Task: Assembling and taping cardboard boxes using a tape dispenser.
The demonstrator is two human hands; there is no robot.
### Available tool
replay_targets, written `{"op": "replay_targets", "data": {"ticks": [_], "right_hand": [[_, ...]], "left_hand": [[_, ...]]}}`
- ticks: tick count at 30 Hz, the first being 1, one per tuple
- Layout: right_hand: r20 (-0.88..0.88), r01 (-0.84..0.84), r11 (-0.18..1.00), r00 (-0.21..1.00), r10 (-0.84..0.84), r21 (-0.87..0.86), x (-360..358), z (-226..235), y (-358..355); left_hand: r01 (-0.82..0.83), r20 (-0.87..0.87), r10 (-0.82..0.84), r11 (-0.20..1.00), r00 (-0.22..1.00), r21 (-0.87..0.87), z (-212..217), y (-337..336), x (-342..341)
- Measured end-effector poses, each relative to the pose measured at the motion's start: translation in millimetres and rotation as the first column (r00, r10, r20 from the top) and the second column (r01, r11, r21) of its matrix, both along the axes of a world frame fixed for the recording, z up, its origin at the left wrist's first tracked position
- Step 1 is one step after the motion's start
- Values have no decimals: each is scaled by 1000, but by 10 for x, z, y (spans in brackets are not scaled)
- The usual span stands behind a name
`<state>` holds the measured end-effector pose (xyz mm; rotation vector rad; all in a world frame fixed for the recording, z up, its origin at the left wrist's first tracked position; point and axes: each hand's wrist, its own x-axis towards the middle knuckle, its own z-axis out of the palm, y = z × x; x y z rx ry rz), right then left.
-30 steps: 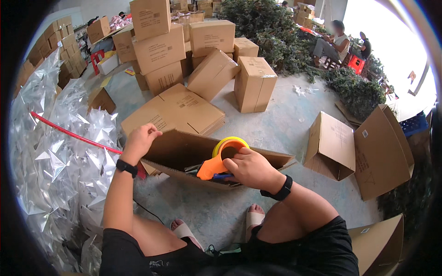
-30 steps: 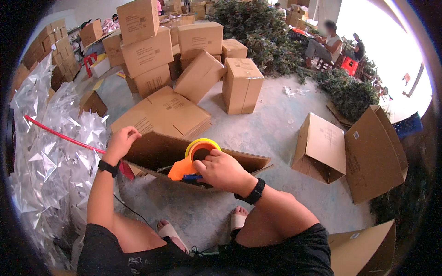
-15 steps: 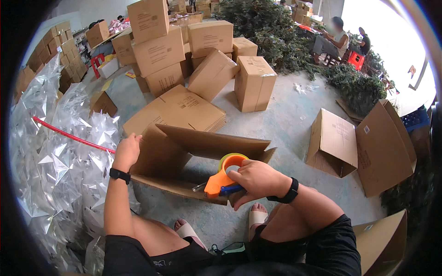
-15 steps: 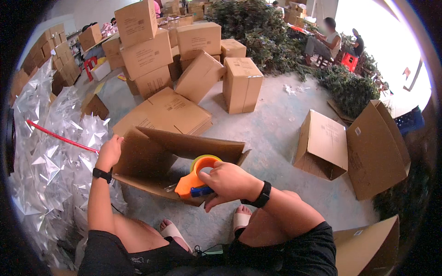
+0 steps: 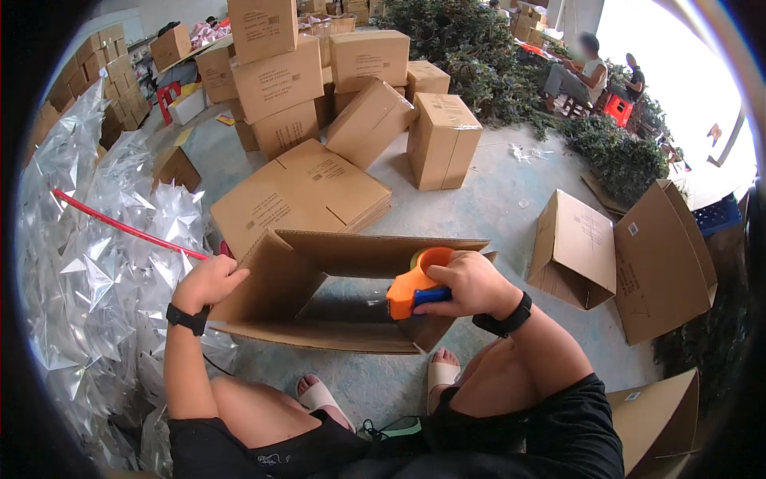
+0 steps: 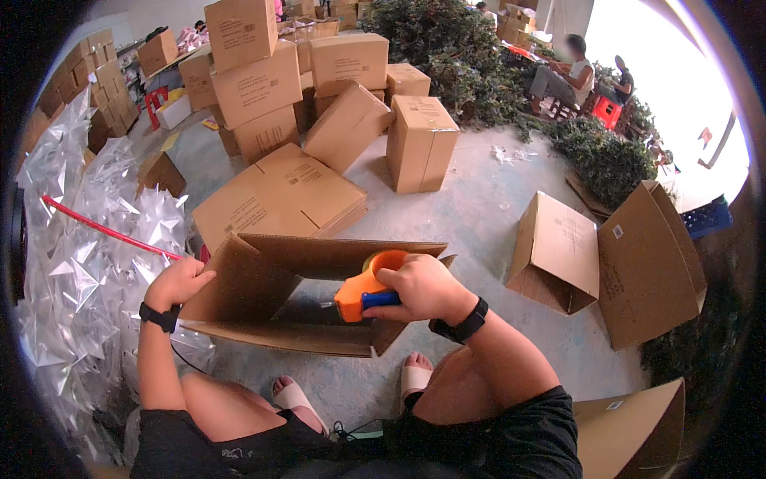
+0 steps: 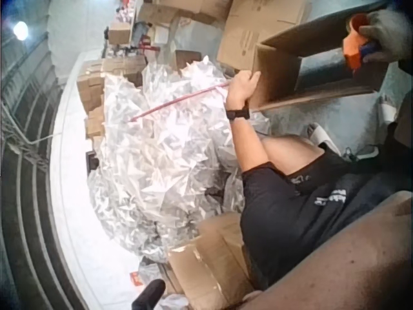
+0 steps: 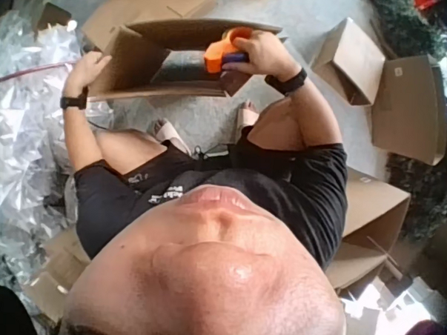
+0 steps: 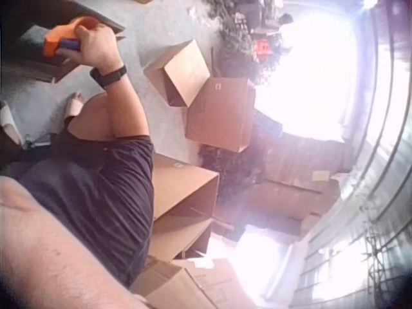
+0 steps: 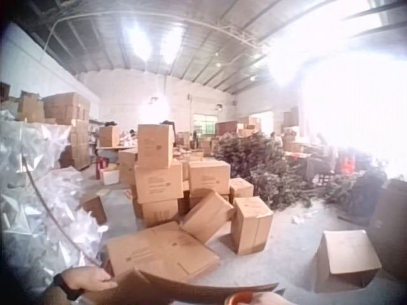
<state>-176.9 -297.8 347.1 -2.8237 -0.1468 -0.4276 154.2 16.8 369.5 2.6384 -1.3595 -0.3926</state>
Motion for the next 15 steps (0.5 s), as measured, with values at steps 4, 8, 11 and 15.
{"op": "replay_targets", "data": {"ticks": [4, 8, 11, 15], "right_hand": [[-46, 75, 990, 997, -69, 119, -69, -14, -98], [40, 149, 911, 983, -178, 385, -154, 96, -234], [-106, 178, 851, 984, -145, 493, -164, -4, -289], [-207, 160, 865, 976, -67, 475, -95, 43, -283]], "left_hand": [[8, -272, -33, 996, 962, -92, 189, 32, -279], [-6, -429, -58, 989, 901, -147, 10, 105, -185], [-34, -465, -25, 993, 885, -117, -353, 65, 17], [-173, -628, -141, 895, 765, -412, -587, 3, 155]]}}
